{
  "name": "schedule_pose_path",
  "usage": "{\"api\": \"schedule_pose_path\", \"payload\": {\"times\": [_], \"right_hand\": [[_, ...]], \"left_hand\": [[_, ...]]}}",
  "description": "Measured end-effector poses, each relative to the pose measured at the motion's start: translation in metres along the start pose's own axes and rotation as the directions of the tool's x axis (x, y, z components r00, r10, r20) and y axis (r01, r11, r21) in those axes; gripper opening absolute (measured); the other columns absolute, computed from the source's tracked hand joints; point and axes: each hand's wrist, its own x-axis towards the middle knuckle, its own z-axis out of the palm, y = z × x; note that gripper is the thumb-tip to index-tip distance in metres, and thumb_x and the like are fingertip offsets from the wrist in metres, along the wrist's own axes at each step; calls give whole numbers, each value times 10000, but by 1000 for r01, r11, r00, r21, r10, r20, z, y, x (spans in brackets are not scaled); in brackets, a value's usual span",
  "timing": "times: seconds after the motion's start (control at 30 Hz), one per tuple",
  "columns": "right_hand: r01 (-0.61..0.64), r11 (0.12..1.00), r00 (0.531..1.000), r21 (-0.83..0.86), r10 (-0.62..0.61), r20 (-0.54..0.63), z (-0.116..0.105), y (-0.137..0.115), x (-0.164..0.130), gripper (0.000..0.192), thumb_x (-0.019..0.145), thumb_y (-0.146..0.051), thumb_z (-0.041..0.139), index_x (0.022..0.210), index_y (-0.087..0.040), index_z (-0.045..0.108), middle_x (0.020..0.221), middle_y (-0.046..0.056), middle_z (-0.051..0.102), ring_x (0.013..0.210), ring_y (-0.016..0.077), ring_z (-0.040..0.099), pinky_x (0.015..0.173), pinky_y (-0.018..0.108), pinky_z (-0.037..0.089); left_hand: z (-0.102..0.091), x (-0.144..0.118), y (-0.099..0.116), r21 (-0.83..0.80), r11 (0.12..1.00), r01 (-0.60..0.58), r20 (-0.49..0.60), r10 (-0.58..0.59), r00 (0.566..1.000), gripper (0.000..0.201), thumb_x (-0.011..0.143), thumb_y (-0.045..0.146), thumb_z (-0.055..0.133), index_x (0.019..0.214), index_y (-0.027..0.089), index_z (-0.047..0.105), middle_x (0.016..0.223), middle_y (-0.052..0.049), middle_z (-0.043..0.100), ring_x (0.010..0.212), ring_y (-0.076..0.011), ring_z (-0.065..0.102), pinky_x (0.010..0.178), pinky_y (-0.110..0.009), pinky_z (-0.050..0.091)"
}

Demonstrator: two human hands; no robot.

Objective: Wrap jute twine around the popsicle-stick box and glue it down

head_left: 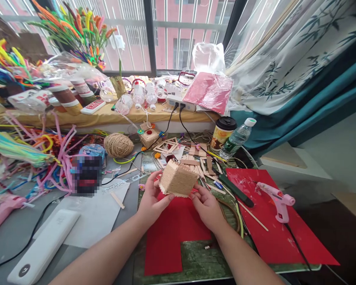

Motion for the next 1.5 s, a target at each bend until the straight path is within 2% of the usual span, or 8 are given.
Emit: {"api": "schedule_pose_path", "payload": {"times": [0.2,0.5,0.67,0.8,1.0,1.23,1.37,1.5], "right_hand": [[17,999,999,-27,-16,49,2,2,-2,478,953,-520,725,1328,-228,671,776,24,694,702,198,634,747,339,550],[18,984,1000,-176,-19,-6,1,-5,-6,390,963,-566,683,1101,-204,722,754,22,671,670,185,569,630,288,449],[55,985,997,-164,-64,-52,0,-11,-10,346,925,-541,737,948,-195,731,689,-9,589,604,144,449,569,265,359],[51,986,995,-159,-64,-81,0,-14,-8,354,922,-549,734,935,-195,725,694,-6,591,621,152,472,589,272,378],[8,985,1000,-173,-4,22,9,-16,-7,353,913,-553,730,880,-205,681,701,-9,592,627,155,492,600,272,388],[-24,982,996,-190,39,77,11,-10,-7,290,923,-486,730,878,-207,661,707,-21,594,620,145,504,591,257,379],[-29,977,995,-213,49,92,11,-10,-8,240,943,-431,708,883,-204,658,689,-36,551,605,134,466,575,253,346],[-26,974,992,-227,54,116,11,-12,-10,191,945,-368,690,866,-203,633,694,-43,511,626,134,445,584,253,346]], "left_hand": [[-7,1,-2,203,969,-140,-102,164,981,523,855,303,827,1349,302,655,1478,-107,541,1427,-332,475,1075,-380,486],[-9,12,6,101,993,63,-202,-41,978,534,807,373,866,1311,284,716,1366,-93,664,1103,-289,671,970,-380,528],[-10,12,2,212,975,69,-189,-28,982,445,857,399,820,1280,314,711,1559,-84,535,743,-151,658,848,-364,537],[-10,12,0,240,969,62,-161,-23,987,366,903,422,775,1238,291,710,1602,-94,499,672,-110,621,794,-330,526],[-10,16,-1,145,973,181,-145,-160,976,429,913,479,751,1280,282,648,1400,-72,677,765,-182,701,737,-319,529],[-2,14,0,102,988,117,-203,-95,974,368,907,456,764,1202,252,683,1328,-60,701,1196,-282,660,1033,-361,491],[0,12,-2,67,992,103,-186,-89,978,317,956,429,708,1223,268,650,1381,-52,657,1246,-264,626,1059,-350,468],[-4,13,-11,-32,988,149,-172,-152,973,310,928,427,719,1174,265,622,1211,-31,694,1129,-232,641,1008,-336,472]]}}
